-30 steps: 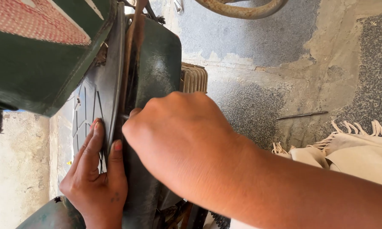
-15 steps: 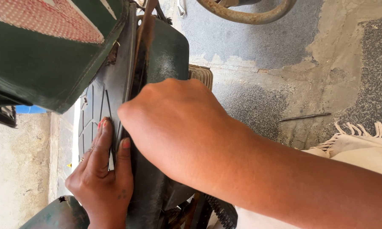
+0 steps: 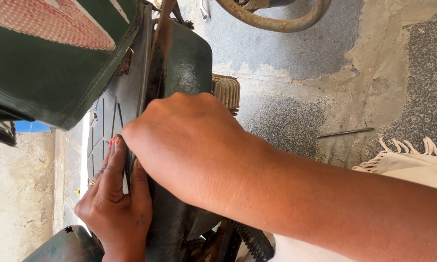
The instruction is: The person works on the footboard of a TVS XL100 moped, prying at the edge of the rubber floor panel with a flat pry tool and working on its fasteners by hand, moving around the panel to loosen it from the body.
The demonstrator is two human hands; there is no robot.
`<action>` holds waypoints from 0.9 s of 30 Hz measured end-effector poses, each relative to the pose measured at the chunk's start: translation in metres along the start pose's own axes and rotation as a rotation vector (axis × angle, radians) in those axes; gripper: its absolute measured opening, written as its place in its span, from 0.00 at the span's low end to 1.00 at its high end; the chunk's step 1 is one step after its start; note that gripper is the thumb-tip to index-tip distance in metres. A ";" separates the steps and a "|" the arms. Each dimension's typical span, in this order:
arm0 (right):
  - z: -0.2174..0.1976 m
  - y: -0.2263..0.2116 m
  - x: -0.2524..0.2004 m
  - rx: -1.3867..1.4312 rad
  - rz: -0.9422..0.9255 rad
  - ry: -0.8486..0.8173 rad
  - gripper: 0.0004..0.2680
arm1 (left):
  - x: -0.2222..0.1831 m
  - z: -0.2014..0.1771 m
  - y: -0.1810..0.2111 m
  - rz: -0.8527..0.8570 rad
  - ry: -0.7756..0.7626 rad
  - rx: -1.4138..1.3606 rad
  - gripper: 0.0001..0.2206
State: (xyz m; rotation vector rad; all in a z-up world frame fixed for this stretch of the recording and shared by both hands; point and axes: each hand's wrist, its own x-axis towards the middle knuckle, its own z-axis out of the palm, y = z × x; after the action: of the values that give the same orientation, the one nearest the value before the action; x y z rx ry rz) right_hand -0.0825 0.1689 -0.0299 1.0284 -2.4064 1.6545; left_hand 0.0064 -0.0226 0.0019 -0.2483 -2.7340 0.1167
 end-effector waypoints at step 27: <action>-0.007 0.010 0.022 -0.117 -0.022 -0.072 0.07 | 0.003 0.000 -0.001 0.037 -0.021 0.090 0.15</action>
State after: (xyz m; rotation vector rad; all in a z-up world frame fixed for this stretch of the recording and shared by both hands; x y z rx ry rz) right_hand -0.1074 0.1662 -0.0261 1.1097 -2.4934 1.4740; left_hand 0.0037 -0.0226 0.0029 -0.2731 -2.7374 0.2537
